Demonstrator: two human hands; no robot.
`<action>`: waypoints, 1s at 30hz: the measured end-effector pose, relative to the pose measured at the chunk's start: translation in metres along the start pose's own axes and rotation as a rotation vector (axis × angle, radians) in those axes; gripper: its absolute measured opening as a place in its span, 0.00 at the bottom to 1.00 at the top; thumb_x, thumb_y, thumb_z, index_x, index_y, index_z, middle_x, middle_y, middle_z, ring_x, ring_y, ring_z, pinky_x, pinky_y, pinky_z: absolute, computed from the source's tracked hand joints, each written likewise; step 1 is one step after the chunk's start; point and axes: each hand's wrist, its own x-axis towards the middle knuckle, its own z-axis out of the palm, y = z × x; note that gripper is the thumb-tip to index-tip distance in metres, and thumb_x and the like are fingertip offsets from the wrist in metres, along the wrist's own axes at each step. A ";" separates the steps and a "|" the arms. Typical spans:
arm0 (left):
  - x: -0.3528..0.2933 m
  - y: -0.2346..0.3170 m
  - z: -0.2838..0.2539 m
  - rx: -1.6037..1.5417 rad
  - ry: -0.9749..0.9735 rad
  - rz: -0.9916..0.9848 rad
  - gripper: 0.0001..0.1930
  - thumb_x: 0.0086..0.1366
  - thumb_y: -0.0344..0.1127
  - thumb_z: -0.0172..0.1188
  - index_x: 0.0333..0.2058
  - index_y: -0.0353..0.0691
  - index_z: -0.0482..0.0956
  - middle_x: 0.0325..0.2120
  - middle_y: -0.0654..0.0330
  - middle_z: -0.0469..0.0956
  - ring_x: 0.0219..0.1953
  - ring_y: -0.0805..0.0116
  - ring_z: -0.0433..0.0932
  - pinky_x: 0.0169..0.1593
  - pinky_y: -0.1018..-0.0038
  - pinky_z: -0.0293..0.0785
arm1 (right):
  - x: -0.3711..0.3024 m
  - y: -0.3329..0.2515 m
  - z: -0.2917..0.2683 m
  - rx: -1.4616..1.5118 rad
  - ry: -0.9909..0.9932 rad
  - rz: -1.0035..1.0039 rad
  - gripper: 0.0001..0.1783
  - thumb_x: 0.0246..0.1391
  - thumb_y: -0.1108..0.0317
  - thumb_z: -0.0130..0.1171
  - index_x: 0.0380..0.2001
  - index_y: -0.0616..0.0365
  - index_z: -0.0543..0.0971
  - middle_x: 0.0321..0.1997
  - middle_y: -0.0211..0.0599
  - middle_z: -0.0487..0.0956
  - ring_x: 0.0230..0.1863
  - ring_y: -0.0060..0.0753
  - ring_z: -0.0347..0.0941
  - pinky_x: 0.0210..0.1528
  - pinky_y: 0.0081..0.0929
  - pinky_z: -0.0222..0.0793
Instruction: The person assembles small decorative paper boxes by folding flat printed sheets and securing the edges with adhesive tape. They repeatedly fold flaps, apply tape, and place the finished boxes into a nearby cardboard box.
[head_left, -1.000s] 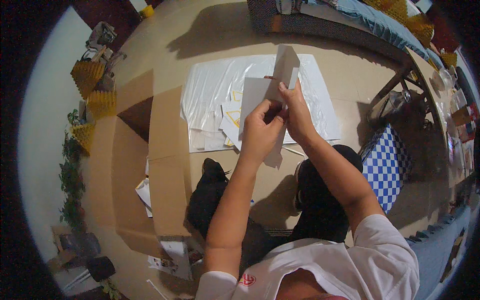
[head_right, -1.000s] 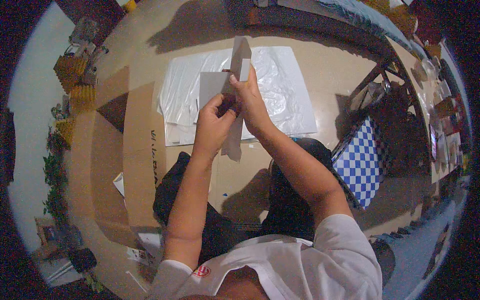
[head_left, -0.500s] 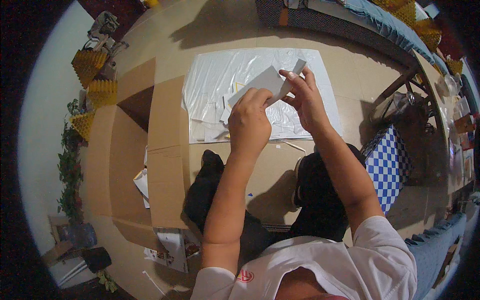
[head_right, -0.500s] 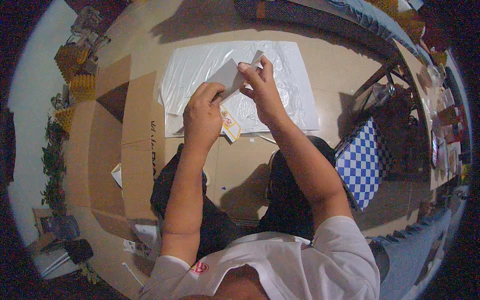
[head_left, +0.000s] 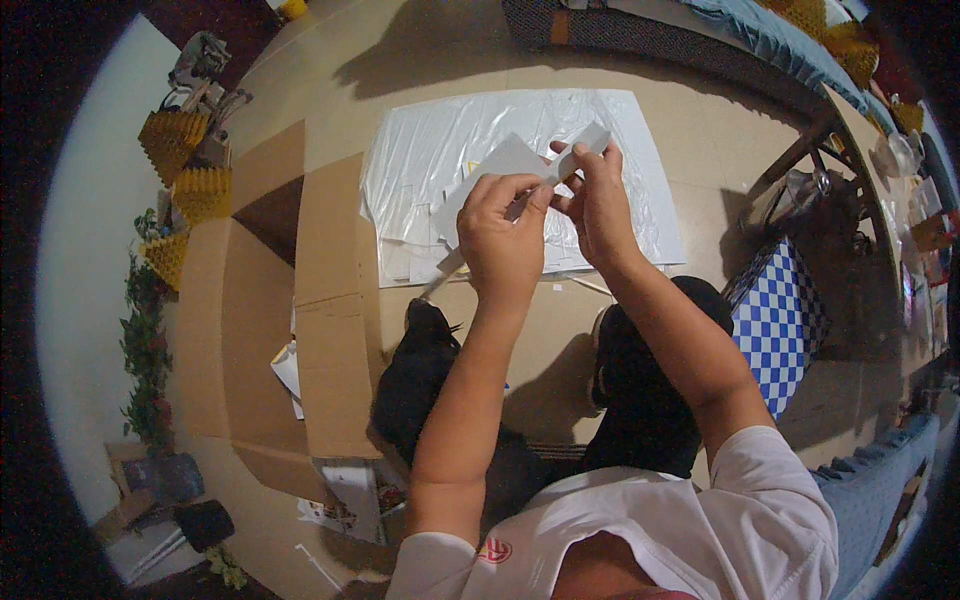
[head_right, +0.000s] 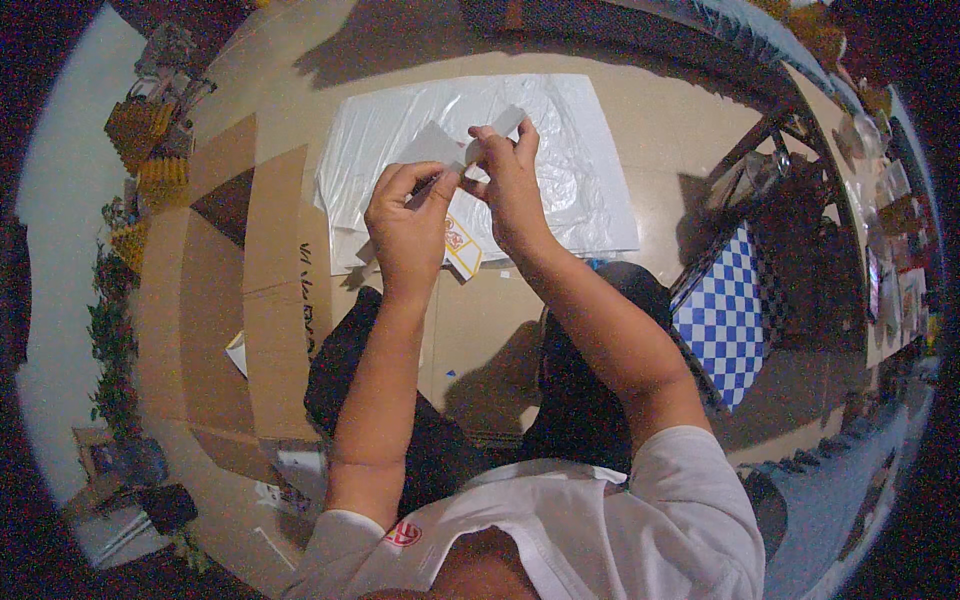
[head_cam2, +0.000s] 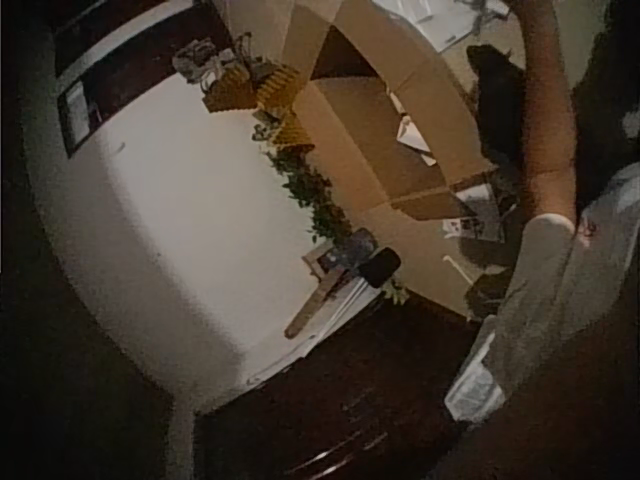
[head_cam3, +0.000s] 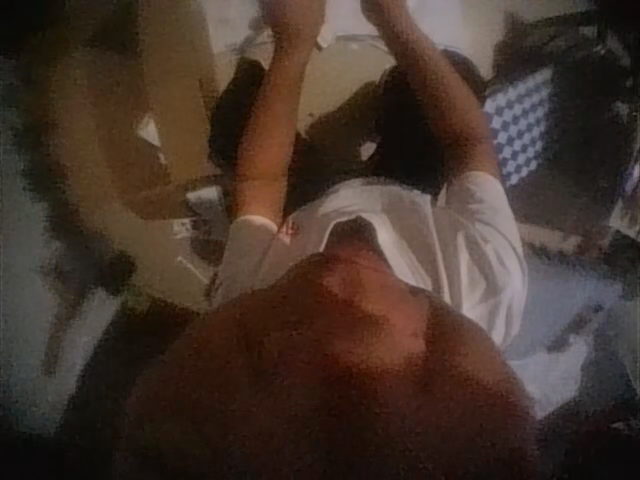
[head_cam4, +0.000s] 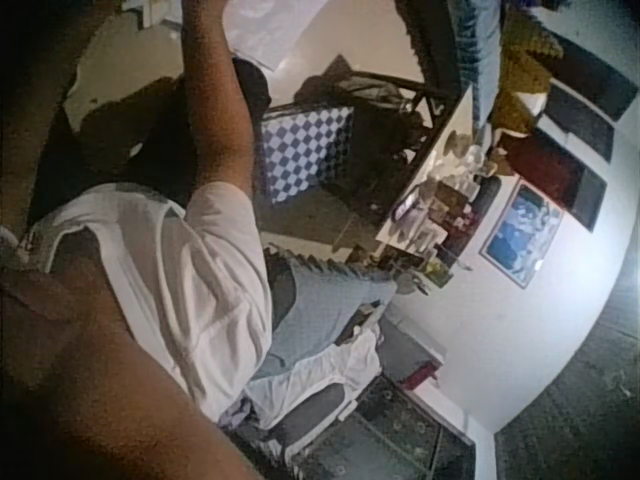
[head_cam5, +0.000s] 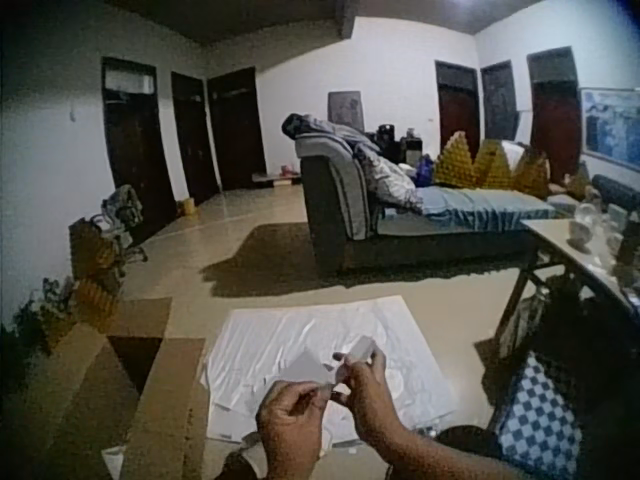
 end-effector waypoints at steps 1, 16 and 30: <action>0.001 -0.002 -0.001 0.016 -0.013 0.030 0.05 0.55 0.27 0.66 0.31 0.35 0.81 0.29 0.59 0.77 0.32 0.69 0.76 0.37 0.75 0.72 | -0.001 0.000 0.001 -0.012 -0.006 -0.023 0.36 0.61 0.58 0.48 0.66 0.50 0.45 0.59 0.49 0.66 0.57 0.39 0.67 0.48 0.36 0.74; 0.014 0.006 -0.029 -0.459 -0.121 -0.276 0.25 0.57 0.30 0.68 0.48 0.33 0.65 0.29 0.59 0.79 0.31 0.75 0.76 0.38 0.79 0.72 | 0.001 -0.022 -0.006 -0.450 -0.493 -0.205 0.24 0.64 0.49 0.47 0.55 0.50 0.76 0.58 0.35 0.70 0.57 0.31 0.66 0.58 0.30 0.62; 0.009 0.007 -0.026 -0.682 -0.186 -0.479 0.10 0.57 0.31 0.68 0.36 0.34 0.78 0.29 0.62 0.80 0.31 0.77 0.76 0.38 0.80 0.71 | -0.005 -0.032 -0.005 -0.258 -0.588 -0.104 0.17 0.62 0.60 0.51 0.51 0.55 0.75 0.58 0.38 0.71 0.59 0.32 0.67 0.61 0.33 0.61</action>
